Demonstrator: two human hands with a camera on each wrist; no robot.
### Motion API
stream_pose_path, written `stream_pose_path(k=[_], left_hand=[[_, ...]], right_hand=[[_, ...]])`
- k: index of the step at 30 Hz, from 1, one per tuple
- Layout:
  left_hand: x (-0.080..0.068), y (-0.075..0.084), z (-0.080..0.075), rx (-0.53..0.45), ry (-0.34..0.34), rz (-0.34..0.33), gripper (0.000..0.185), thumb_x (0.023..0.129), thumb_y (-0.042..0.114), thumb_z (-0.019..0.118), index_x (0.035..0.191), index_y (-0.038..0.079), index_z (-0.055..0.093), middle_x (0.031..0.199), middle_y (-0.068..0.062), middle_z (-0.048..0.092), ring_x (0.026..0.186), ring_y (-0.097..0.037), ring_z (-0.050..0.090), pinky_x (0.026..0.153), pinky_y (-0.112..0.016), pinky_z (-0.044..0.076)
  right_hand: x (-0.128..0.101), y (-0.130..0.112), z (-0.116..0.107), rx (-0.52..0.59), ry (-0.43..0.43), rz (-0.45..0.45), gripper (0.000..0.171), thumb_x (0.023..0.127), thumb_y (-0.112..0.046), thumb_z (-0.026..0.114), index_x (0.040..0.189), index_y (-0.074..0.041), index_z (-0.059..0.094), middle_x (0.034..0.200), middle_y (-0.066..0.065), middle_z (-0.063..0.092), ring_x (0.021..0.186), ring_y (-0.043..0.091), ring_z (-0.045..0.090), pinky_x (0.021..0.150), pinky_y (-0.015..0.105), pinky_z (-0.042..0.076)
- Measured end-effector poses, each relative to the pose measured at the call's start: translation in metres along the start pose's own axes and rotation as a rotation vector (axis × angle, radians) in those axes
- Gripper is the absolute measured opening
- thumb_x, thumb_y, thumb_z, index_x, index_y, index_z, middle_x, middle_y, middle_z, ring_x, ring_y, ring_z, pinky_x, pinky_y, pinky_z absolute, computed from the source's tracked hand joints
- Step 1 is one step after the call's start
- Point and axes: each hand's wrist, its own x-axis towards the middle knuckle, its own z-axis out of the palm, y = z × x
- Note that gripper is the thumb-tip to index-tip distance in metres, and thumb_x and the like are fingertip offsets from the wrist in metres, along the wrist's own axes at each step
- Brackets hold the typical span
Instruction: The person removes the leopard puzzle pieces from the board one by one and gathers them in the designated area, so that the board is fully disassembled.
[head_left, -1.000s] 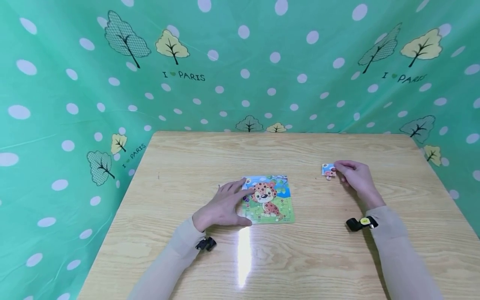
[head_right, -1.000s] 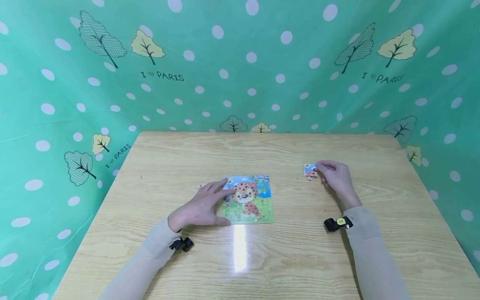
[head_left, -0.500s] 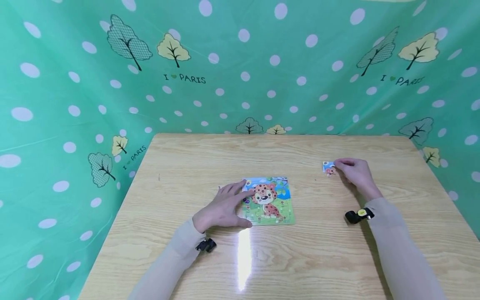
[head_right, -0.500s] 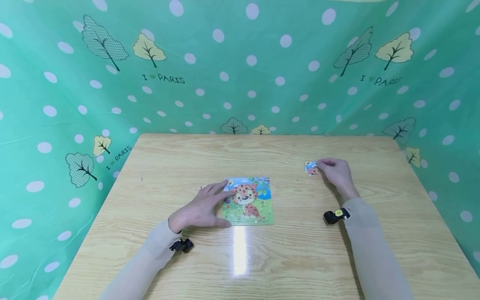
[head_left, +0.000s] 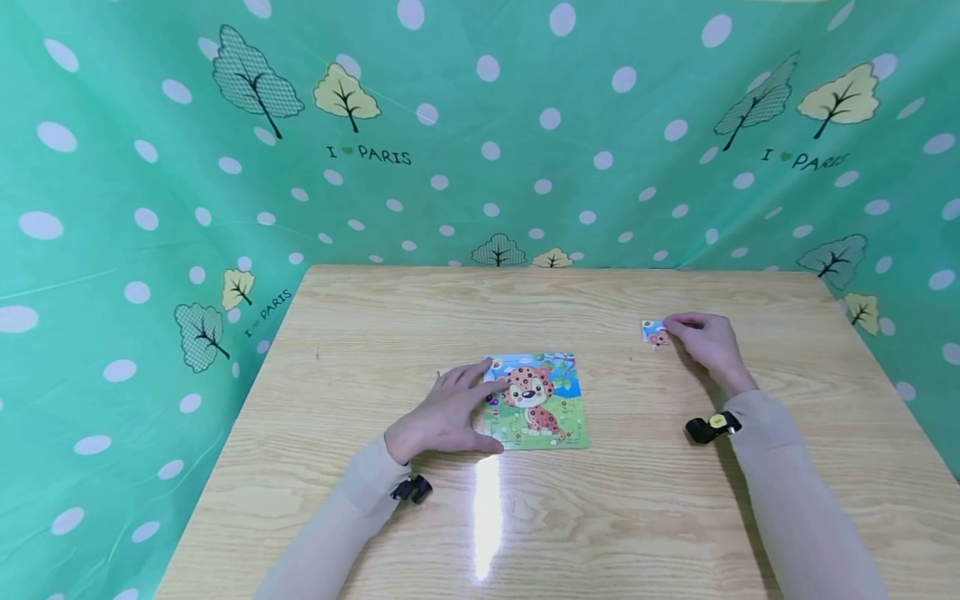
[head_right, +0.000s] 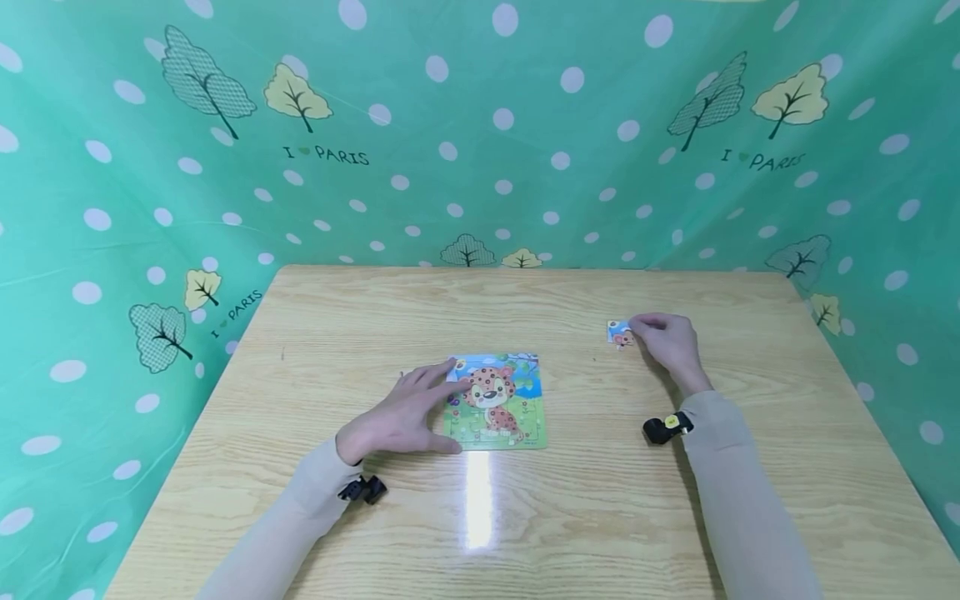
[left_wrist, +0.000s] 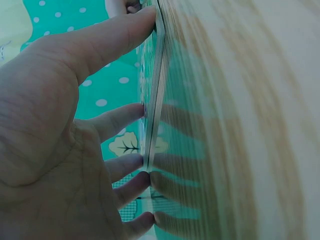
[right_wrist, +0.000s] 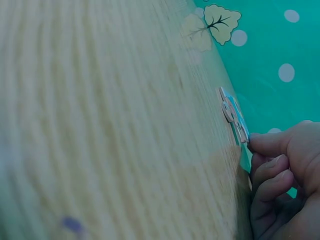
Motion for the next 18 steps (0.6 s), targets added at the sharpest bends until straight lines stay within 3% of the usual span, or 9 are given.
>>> stream_pose_path(k=[8, 18], left_hand=[[0.000, 0.000, 0.000, 0.004, -0.001, -0.002, 0.098, 0.082, 0.055, 0.087, 0.165, 0.025, 0.042, 0.180, -0.011, 0.012, 0.164, -0.042, 0.017, 0.132, -0.065, 0.012], [0.000, -0.002, 0.001, -0.013, 0.002, 0.003, 0.098, 0.083, 0.055, 0.087, 0.164, 0.025, 0.043, 0.181, -0.011, 0.011, 0.163, -0.042, 0.017, 0.132, -0.067, 0.012]], right_hand=[[-0.002, 0.000, -0.001, 0.020, -0.009, 0.000, 0.060, 0.109, -0.047, 0.055, 0.145, 0.000, 0.063, 0.147, 0.027, 0.060, 0.131, 0.035, 0.055, 0.083, 0.023, 0.046], [-0.016, -0.017, 0.011, 0.059, 0.030, -0.031, 0.054, 0.109, -0.043, 0.056, 0.143, -0.001, 0.064, 0.137, 0.021, 0.065, 0.113, 0.022, 0.059, 0.085, 0.021, 0.048]])
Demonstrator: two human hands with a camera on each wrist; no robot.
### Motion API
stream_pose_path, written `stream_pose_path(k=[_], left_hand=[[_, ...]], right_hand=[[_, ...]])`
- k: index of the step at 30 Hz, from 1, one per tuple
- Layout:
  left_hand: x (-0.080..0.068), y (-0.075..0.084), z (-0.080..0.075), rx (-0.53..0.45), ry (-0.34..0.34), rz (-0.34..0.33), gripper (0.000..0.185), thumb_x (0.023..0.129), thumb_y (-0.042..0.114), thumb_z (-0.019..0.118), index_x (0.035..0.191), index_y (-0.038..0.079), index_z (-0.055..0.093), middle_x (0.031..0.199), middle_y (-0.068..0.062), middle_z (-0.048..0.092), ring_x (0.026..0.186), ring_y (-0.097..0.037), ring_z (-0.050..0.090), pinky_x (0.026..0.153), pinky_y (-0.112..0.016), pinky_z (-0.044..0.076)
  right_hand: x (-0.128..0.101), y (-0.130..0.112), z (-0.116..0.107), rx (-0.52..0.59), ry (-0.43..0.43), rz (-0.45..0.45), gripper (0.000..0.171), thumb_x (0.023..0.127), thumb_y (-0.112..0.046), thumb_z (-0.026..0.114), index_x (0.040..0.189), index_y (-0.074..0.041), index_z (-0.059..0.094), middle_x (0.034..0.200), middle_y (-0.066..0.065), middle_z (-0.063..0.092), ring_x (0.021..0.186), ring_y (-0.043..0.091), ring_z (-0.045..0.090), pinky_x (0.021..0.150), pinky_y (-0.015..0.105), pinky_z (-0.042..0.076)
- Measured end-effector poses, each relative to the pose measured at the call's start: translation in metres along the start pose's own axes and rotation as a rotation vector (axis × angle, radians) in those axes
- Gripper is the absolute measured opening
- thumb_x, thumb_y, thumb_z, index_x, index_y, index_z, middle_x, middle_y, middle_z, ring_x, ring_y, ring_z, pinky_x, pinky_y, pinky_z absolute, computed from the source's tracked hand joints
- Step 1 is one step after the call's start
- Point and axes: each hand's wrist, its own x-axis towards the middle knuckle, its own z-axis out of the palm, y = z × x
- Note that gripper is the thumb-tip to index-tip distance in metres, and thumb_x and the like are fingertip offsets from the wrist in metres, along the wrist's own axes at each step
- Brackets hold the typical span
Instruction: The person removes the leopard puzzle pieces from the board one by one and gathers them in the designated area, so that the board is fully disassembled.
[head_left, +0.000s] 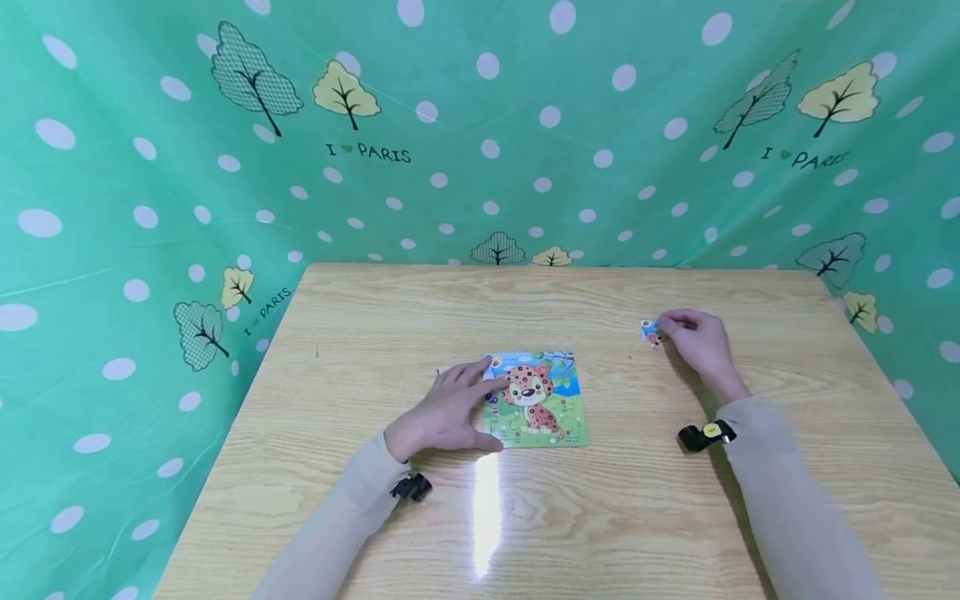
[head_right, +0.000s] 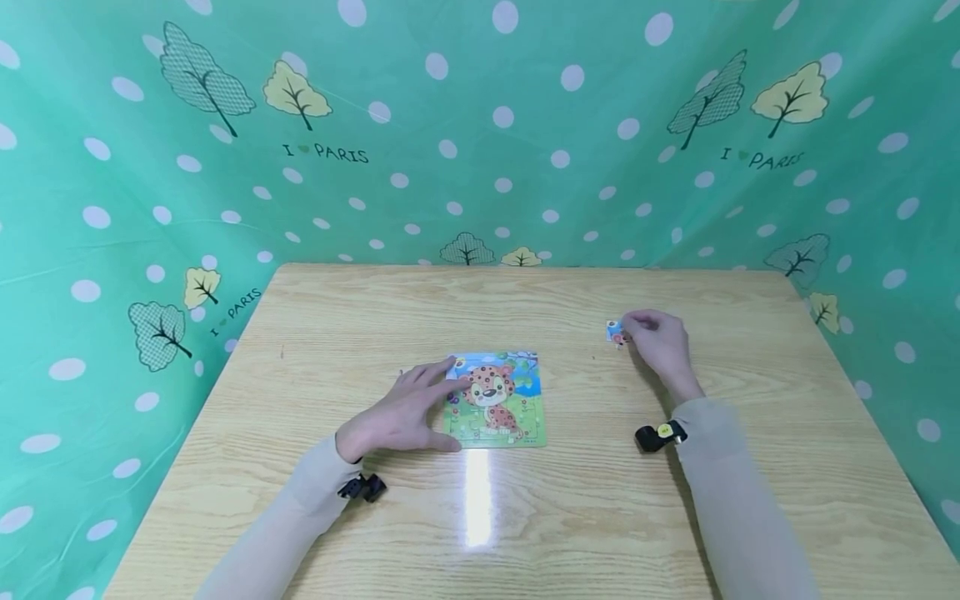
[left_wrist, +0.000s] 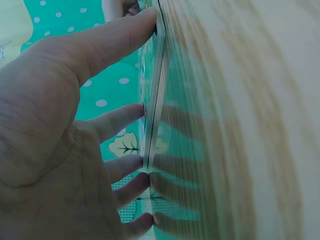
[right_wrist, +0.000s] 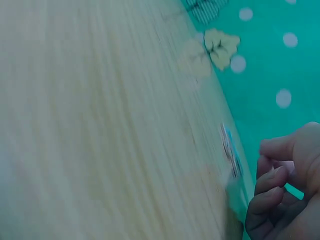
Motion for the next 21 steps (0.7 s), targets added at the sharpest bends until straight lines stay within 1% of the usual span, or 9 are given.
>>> stream_pose_path(k=[3, 5, 10, 13, 17, 19, 21], left_hand=[[0.000, 0.000, 0.000, 0.003, 0.001, 0.004, 0.098, 0.083, 0.055, 0.087, 0.164, 0.025, 0.043, 0.180, -0.011, 0.011, 0.163, -0.043, 0.018, 0.131, -0.067, 0.013], [0.001, -0.001, 0.001, 0.005, 0.003, 0.006, 0.097, 0.083, 0.055, 0.087, 0.164, 0.025, 0.043, 0.180, -0.011, 0.012, 0.163, -0.043, 0.018, 0.131, -0.067, 0.013], [0.001, 0.000, 0.001, 0.006, 0.004, 0.008, 0.097, 0.083, 0.055, 0.087, 0.164, 0.025, 0.043, 0.180, -0.011, 0.012, 0.163, -0.042, 0.018, 0.131, -0.066, 0.013], [0.001, 0.001, 0.001, 0.001, 0.004, 0.011, 0.097, 0.083, 0.054, 0.087, 0.164, 0.024, 0.043, 0.180, -0.012, 0.012, 0.163, -0.042, 0.017, 0.131, -0.066, 0.013], [0.001, 0.001, 0.000, 0.005, 0.005, 0.013, 0.097, 0.082, 0.054, 0.087, 0.164, 0.024, 0.043, 0.180, -0.012, 0.012, 0.163, -0.042, 0.017, 0.131, -0.067, 0.013], [0.001, 0.000, 0.000, 0.011, 0.002, 0.011, 0.098, 0.082, 0.055, 0.087, 0.164, 0.024, 0.043, 0.180, -0.012, 0.012, 0.163, -0.042, 0.017, 0.131, -0.067, 0.012], [0.000, -0.001, 0.001, 0.011, 0.000, 0.010, 0.098, 0.082, 0.055, 0.087, 0.164, 0.025, 0.043, 0.180, -0.011, 0.012, 0.164, -0.042, 0.017, 0.131, -0.067, 0.012]], right_hand=[[-0.006, -0.006, 0.009, 0.016, -0.013, -0.030, 0.051, 0.110, -0.041, 0.056, 0.140, -0.001, 0.066, 0.134, 0.019, 0.067, 0.108, 0.017, 0.060, 0.081, 0.016, 0.050], [-0.010, -0.009, 0.016, 0.030, -0.014, -0.048, 0.049, 0.109, -0.040, 0.057, 0.138, -0.001, 0.067, 0.134, 0.019, 0.068, 0.107, 0.015, 0.061, 0.082, 0.015, 0.050], [-0.018, -0.016, 0.028, 0.042, -0.010, -0.086, 0.046, 0.109, -0.038, 0.059, 0.135, -0.001, 0.069, 0.133, 0.020, 0.069, 0.110, 0.019, 0.059, 0.088, 0.020, 0.047], [-0.022, -0.019, 0.032, 0.041, -0.020, -0.093, 0.045, 0.109, -0.037, 0.059, 0.134, -0.001, 0.070, 0.129, 0.019, 0.069, 0.107, 0.020, 0.059, 0.086, 0.022, 0.047], [-0.026, -0.024, 0.039, 0.047, -0.034, -0.104, 0.043, 0.108, -0.036, 0.060, 0.131, -0.001, 0.071, 0.123, 0.018, 0.069, 0.102, 0.020, 0.059, 0.080, 0.018, 0.049], [-0.029, -0.026, 0.044, 0.042, -0.044, -0.116, 0.043, 0.108, -0.035, 0.061, 0.130, 0.000, 0.071, 0.124, 0.019, 0.069, 0.103, 0.020, 0.060, 0.080, 0.017, 0.049], [-0.031, -0.028, 0.050, 0.034, -0.059, -0.133, 0.040, 0.108, -0.032, 0.061, 0.129, 0.001, 0.072, 0.124, 0.021, 0.070, 0.106, 0.024, 0.062, 0.084, 0.021, 0.050]])
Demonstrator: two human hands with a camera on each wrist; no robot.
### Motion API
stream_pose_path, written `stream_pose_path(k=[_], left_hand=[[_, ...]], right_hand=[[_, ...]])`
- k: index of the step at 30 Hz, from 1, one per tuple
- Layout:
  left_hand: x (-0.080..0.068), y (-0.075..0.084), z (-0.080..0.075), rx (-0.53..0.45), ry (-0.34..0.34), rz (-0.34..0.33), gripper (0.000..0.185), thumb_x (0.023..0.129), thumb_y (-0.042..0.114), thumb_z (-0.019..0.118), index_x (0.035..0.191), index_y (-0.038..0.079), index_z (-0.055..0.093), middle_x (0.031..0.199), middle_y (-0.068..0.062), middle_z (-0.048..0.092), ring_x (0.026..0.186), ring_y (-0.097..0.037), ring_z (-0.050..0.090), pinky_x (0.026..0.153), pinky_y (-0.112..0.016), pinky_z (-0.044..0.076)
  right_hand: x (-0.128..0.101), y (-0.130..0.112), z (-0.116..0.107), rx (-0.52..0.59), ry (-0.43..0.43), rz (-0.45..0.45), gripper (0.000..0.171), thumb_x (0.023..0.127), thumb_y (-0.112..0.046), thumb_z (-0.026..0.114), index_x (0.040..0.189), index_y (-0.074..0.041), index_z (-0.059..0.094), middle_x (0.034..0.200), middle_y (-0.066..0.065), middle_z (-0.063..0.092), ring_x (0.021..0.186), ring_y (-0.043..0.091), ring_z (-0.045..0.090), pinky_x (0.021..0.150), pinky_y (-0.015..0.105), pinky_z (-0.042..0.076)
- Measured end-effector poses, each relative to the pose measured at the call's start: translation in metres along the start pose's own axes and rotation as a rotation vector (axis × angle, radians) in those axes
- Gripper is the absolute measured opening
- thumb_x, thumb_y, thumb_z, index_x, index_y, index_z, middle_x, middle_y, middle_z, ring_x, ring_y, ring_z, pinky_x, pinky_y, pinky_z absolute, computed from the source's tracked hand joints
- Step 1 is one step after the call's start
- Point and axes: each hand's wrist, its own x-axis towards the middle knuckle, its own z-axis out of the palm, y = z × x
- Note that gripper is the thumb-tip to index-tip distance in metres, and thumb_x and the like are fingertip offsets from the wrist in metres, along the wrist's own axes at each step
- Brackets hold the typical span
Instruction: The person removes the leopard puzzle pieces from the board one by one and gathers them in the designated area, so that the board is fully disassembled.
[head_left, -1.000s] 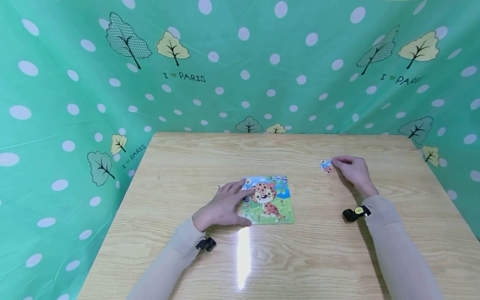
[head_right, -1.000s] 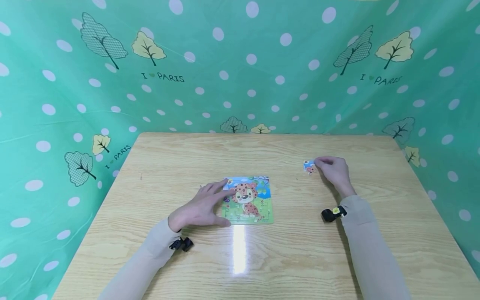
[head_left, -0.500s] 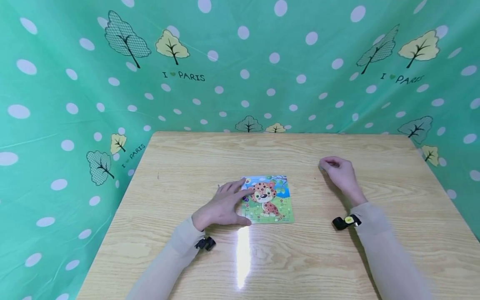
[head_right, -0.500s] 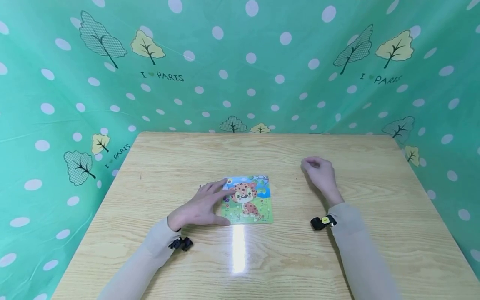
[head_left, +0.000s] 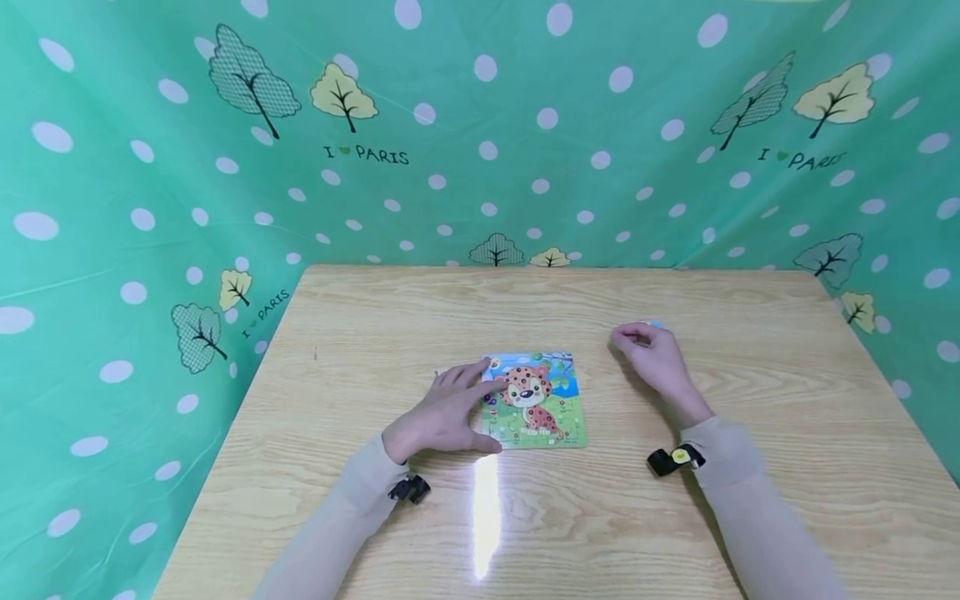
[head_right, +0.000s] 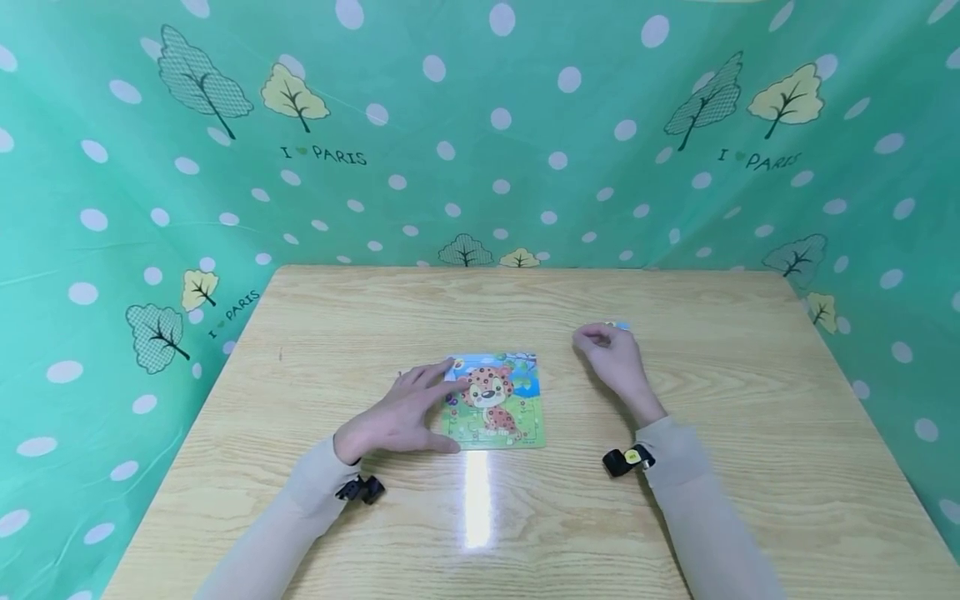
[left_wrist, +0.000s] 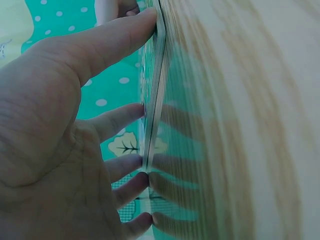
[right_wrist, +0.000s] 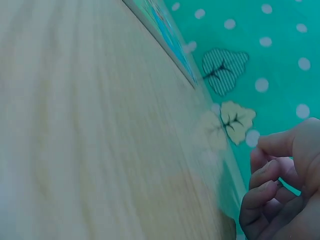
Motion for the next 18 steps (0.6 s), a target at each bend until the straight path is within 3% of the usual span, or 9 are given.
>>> stream_pose_path(k=[5, 8, 14, 18], left_hand=[[0.000, 0.000, 0.000, -0.004, -0.003, 0.001, 0.098, 0.082, 0.055, 0.087, 0.164, 0.025, 0.044, 0.180, -0.012, 0.012, 0.163, -0.043, 0.017, 0.131, -0.068, 0.012], [0.000, 0.000, 0.000, -0.004, -0.004, 0.000, 0.097, 0.082, 0.055, 0.087, 0.164, 0.025, 0.044, 0.180, -0.012, 0.012, 0.163, -0.043, 0.017, 0.131, -0.068, 0.012], [0.000, 0.000, 0.000, -0.007, -0.004, -0.005, 0.097, 0.082, 0.055, 0.087, 0.164, 0.025, 0.044, 0.180, -0.011, 0.012, 0.163, -0.043, 0.017, 0.131, -0.067, 0.012], [-0.001, 0.002, 0.000, -0.011, -0.003, -0.009, 0.097, 0.082, 0.054, 0.087, 0.164, 0.025, 0.044, 0.180, -0.011, 0.013, 0.163, -0.043, 0.018, 0.131, -0.067, 0.012]], right_hand=[[-0.006, -0.008, 0.017, -0.008, -0.061, -0.033, 0.035, 0.108, -0.026, 0.063, 0.128, 0.000, 0.072, 0.130, 0.023, 0.072, 0.123, 0.036, 0.064, 0.107, 0.045, 0.050], [-0.009, -0.013, 0.025, -0.004, -0.093, -0.044, 0.033, 0.107, -0.025, 0.064, 0.129, -0.001, 0.073, 0.132, 0.022, 0.072, 0.130, 0.039, 0.062, 0.115, 0.054, 0.046], [-0.013, -0.022, 0.038, -0.026, -0.129, -0.080, 0.030, 0.106, -0.025, 0.065, 0.125, -0.005, 0.076, 0.128, 0.018, 0.074, 0.124, 0.037, 0.066, 0.110, 0.054, 0.049], [-0.016, -0.027, 0.044, -0.069, -0.123, -0.117, 0.026, 0.106, -0.025, 0.066, 0.121, -0.007, 0.078, 0.122, 0.014, 0.077, 0.113, 0.031, 0.069, 0.098, 0.046, 0.054]])
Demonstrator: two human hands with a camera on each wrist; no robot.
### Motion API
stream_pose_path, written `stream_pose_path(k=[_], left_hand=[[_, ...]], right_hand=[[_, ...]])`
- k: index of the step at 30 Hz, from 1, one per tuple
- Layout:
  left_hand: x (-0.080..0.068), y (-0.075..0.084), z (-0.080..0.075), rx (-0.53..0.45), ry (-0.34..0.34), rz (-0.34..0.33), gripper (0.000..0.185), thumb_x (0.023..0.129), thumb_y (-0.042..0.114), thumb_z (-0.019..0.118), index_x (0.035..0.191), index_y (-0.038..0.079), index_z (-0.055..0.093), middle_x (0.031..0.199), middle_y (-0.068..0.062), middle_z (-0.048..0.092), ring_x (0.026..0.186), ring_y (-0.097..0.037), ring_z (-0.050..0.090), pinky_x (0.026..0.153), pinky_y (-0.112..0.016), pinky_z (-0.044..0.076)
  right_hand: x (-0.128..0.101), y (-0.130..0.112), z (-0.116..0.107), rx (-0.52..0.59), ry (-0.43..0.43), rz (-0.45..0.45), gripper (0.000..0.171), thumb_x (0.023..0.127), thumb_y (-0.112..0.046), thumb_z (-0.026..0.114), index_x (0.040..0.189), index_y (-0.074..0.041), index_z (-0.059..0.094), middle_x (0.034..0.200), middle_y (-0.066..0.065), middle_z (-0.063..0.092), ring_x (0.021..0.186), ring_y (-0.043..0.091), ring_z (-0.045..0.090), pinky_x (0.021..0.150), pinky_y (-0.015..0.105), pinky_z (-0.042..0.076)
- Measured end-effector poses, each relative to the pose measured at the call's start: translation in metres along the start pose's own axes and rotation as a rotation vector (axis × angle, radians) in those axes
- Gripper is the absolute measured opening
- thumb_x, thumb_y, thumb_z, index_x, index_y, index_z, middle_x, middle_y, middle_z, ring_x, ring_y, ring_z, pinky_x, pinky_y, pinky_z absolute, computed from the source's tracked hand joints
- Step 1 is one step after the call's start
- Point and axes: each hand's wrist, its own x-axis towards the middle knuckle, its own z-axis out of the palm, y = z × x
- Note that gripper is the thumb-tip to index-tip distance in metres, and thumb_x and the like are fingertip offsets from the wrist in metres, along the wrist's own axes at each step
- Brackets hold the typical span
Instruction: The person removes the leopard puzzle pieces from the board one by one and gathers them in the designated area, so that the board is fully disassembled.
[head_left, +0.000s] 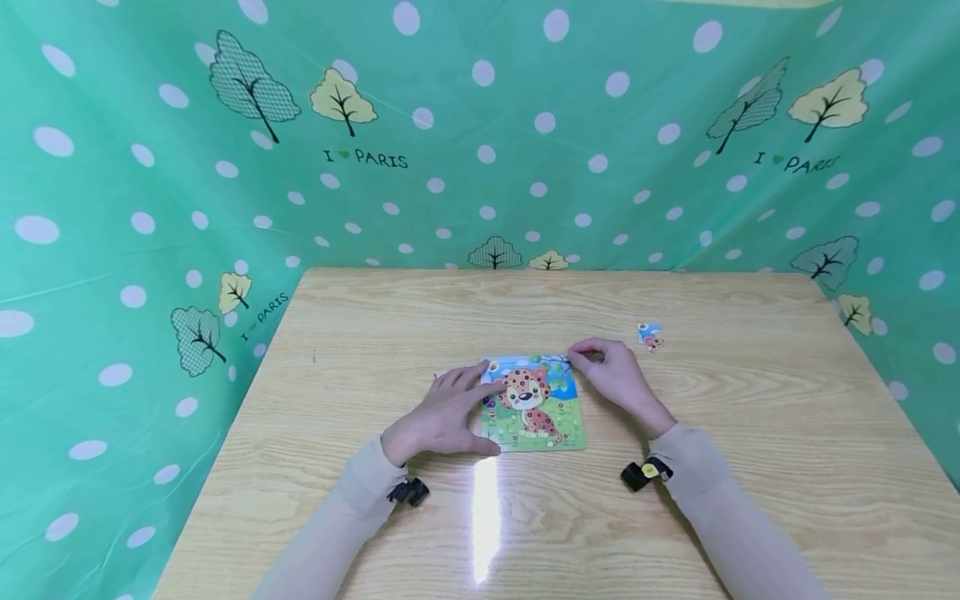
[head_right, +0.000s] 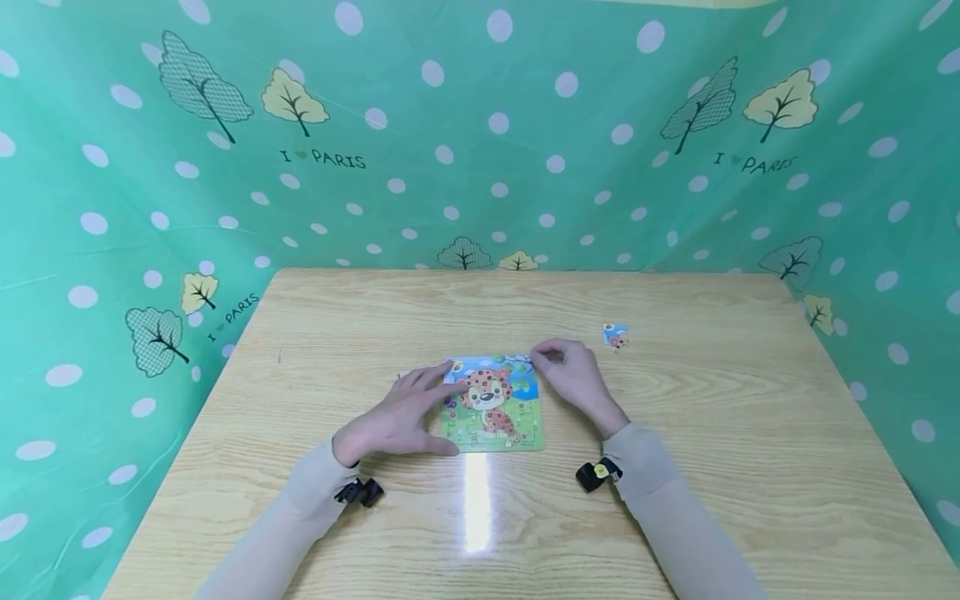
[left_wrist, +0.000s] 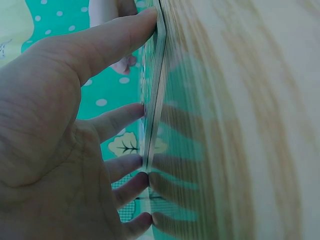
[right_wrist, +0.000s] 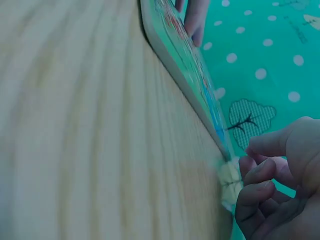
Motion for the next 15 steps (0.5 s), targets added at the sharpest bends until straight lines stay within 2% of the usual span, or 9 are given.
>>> stream_pose_path(k=[8, 12, 15], left_hand=[[0.000, 0.000, 0.000, -0.010, -0.002, 0.000, 0.097, 0.082, 0.054, 0.087, 0.164, 0.025, 0.044, 0.180, -0.012, 0.013, 0.163, -0.044, 0.018, 0.131, -0.067, 0.012], [0.001, 0.000, 0.000, -0.008, 0.001, 0.003, 0.097, 0.082, 0.055, 0.086, 0.164, 0.024, 0.044, 0.180, -0.012, 0.013, 0.162, -0.045, 0.019, 0.131, -0.068, 0.012], [0.000, 0.000, 0.000, -0.004, 0.003, 0.003, 0.097, 0.082, 0.055, 0.086, 0.164, 0.024, 0.044, 0.180, -0.012, 0.013, 0.162, -0.045, 0.019, 0.130, -0.069, 0.012]], right_hand=[[-0.004, -0.016, 0.015, 0.003, -0.063, -0.103, 0.023, 0.102, -0.024, 0.073, 0.117, -0.009, 0.080, 0.102, 0.007, 0.079, 0.078, 0.018, 0.062, 0.068, 0.027, 0.049], [-0.003, -0.021, 0.024, 0.011, -0.119, -0.147, 0.023, 0.099, -0.023, 0.076, 0.116, -0.007, 0.080, 0.090, 0.004, 0.075, 0.066, 0.015, 0.056, 0.059, 0.023, 0.045], [-0.002, -0.025, 0.030, 0.004, -0.173, -0.170, 0.025, 0.099, -0.024, 0.077, 0.117, -0.007, 0.079, 0.084, 0.001, 0.071, 0.062, 0.014, 0.053, 0.057, 0.023, 0.044]])
